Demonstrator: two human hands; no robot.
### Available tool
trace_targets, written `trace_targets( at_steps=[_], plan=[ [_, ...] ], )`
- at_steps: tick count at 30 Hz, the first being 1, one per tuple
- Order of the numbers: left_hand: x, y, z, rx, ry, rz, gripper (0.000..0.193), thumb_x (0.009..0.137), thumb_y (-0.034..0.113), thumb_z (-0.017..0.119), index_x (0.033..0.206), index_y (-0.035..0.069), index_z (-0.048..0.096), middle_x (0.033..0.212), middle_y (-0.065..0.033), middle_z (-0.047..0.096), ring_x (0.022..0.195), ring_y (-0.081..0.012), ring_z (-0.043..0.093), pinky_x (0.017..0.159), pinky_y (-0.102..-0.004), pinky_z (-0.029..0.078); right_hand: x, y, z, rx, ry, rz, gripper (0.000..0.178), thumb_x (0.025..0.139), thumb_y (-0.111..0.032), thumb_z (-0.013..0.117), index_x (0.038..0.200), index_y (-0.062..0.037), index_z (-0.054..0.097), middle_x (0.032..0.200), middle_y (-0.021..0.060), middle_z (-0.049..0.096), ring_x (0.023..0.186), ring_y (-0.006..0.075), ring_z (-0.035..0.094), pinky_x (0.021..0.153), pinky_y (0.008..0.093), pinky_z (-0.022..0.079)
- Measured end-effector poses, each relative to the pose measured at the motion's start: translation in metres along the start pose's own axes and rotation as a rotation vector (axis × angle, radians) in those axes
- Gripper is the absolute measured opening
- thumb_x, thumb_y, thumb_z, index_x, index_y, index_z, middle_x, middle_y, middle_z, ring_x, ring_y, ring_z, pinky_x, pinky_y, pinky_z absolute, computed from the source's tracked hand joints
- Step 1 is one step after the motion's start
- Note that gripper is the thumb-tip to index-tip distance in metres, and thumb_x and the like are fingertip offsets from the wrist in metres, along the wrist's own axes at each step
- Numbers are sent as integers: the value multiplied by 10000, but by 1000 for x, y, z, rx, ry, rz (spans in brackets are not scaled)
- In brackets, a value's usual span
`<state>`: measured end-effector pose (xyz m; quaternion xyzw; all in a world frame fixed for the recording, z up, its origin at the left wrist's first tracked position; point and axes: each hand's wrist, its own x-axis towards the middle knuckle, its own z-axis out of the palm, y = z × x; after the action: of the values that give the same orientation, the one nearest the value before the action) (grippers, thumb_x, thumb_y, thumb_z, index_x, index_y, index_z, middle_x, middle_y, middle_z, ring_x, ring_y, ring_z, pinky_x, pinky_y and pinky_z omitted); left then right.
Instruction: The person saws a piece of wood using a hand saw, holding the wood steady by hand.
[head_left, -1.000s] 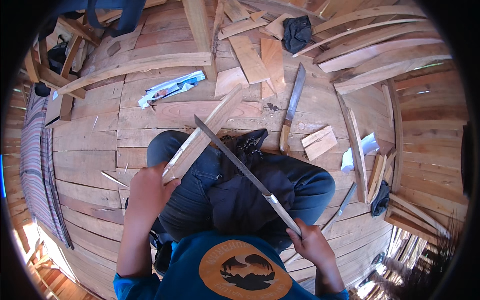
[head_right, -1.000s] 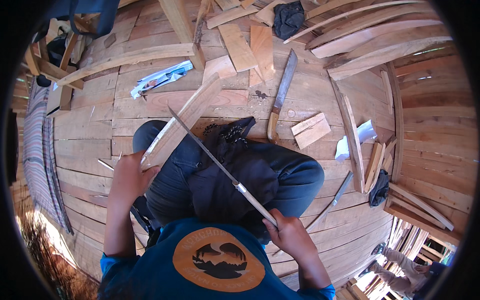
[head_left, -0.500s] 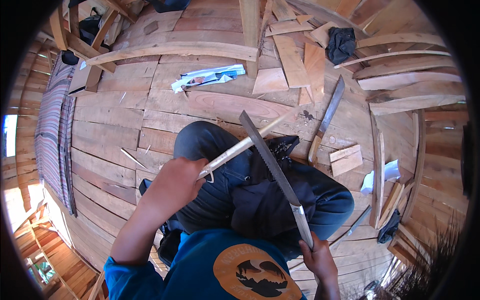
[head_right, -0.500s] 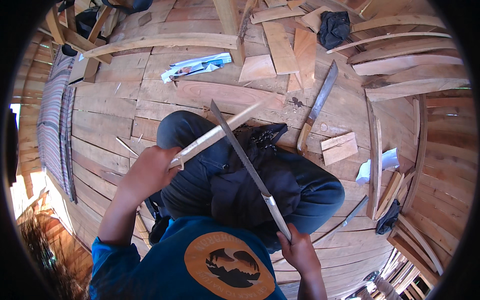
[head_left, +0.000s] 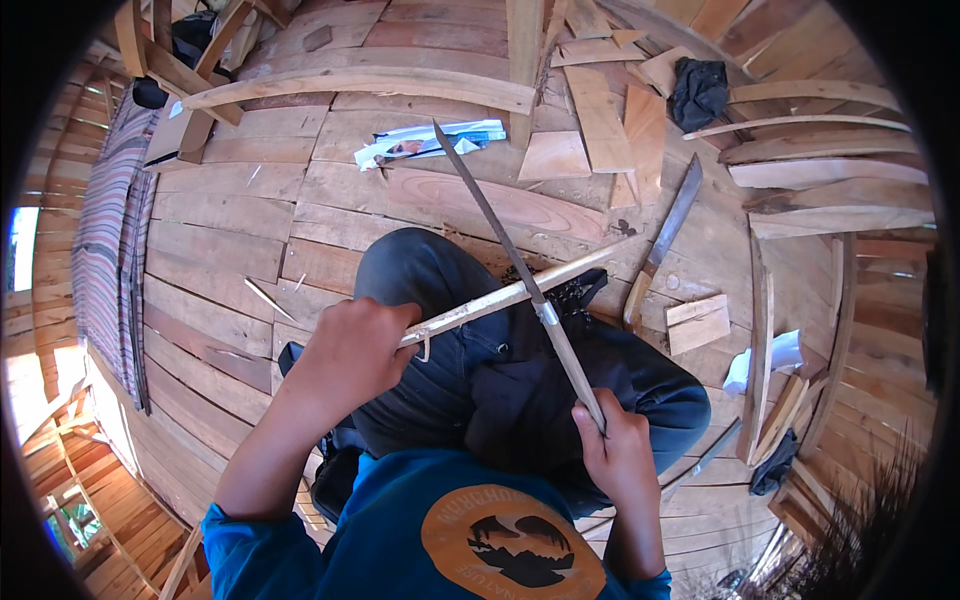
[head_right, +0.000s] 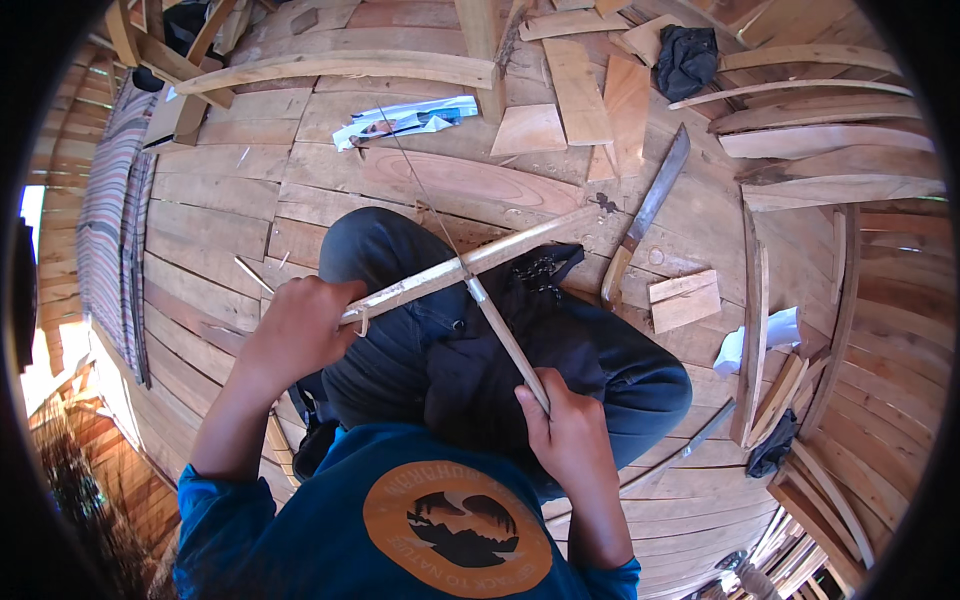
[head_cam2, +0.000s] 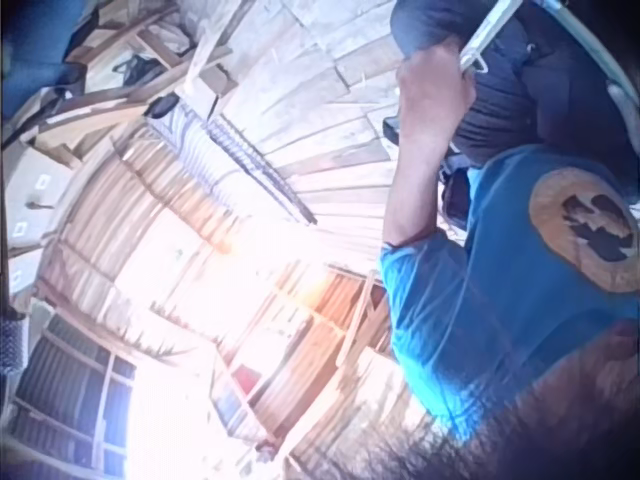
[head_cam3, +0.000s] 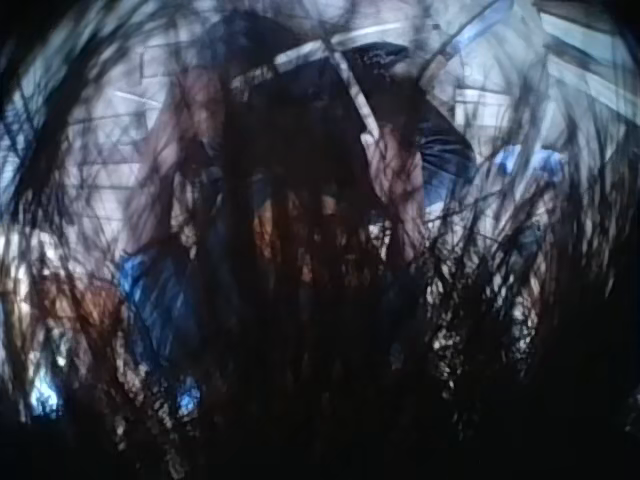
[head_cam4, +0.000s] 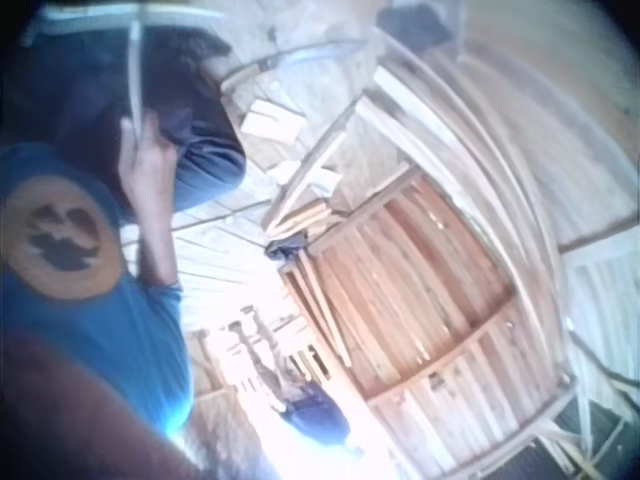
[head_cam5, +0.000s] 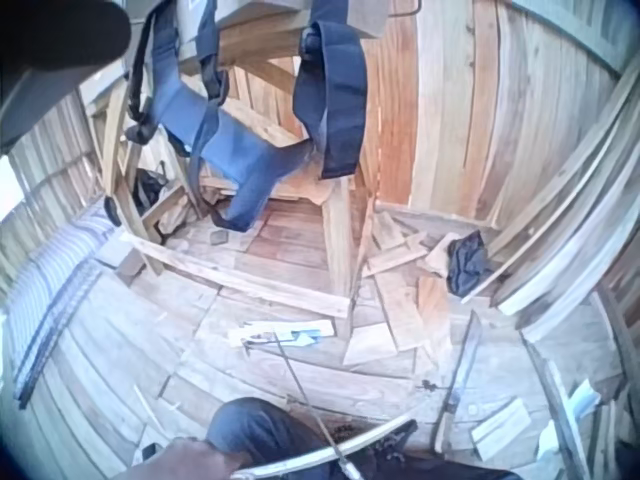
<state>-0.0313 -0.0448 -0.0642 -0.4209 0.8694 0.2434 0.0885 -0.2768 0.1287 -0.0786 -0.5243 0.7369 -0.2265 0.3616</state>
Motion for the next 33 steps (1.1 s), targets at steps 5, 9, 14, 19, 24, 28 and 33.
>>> trace_targets(
  at_steps=[5, 9, 14, 19, 24, 28, 33],
  plan=[
    [2, 22, -19, 177, 31, 61, 153, 782, 141, 700, 907, 73, 645, 647, -137, 621, 664, -313, 665, 599, -401, 524, -21, -3, 0, 85, 81, 49, 157, 946, -149, 601, 1010, -6, 601, 707, 174, 643, 633, 349, 676, 547, 379, 506],
    [7, 37, -66, 349, 101, 34, 171, 766, 135, 715, 918, 82, 656, 633, -141, 613, 651, -310, 653, 615, -404, 509, -9, -19, -1, 186, 142, 58, 146, 948, -120, 591, 1035, -3, 592, 736, 161, 658, 649, 328, 690, 557, 352, 513],
    [17, 37, -89, 397, 213, 88, 192, 764, 138, 724, 939, 86, 667, 647, -146, 623, 671, -312, 655, 634, -404, 506, 8, -25, -9, 195, 273, -57, 179, 978, -175, 528, 967, -6, 586, 555, 25, 519, 473, 80, 524, 450, 246, 378],
    [51, 37, -82, 368, 222, 265, 212, 762, 146, 725, 956, 74, 682, 711, -147, 655, 731, -315, 668, 680, -413, 524, 11, -5, -19, 255, 228, 26, 207, 1000, -197, 497, 974, -8, 576, 545, -9, 494, 441, 47, 461, 413, 225, 338],
    [88, 33, -58, 380, 213, 418, 223, 756, 136, 724, 962, 59, 683, 743, -149, 666, 781, -316, 672, 729, -413, 536, 6, 12, -18, 550, 125, 178, 234, 1018, -219, 477, 1018, -1, 563, 529, -16, 455, 425, 38, 421, 388, 205, 330],
    [79, 28, -71, 382, 99, 357, 233, 745, 112, 724, 969, 61, 685, 784, -148, 676, 822, -313, 675, 750, -412, 540, 8, 8, -15, 762, 26, 267, 187, 991, -164, 527, 1002, 12, 590, 540, -13, 486, 483, 24, 471, 426, 225, 352],
    [67, 31, -68, 393, 102, 241, 230, 747, 92, 714, 972, 55, 680, 834, -150, 679, 844, -317, 674, 742, -407, 543, 29, 6, 1, 116, 309, 51, 198, 960, -135, 576, 1058, 37, 584, 733, 228, 642, 676, 385, 677, 564, 379, 510]
  ],
)
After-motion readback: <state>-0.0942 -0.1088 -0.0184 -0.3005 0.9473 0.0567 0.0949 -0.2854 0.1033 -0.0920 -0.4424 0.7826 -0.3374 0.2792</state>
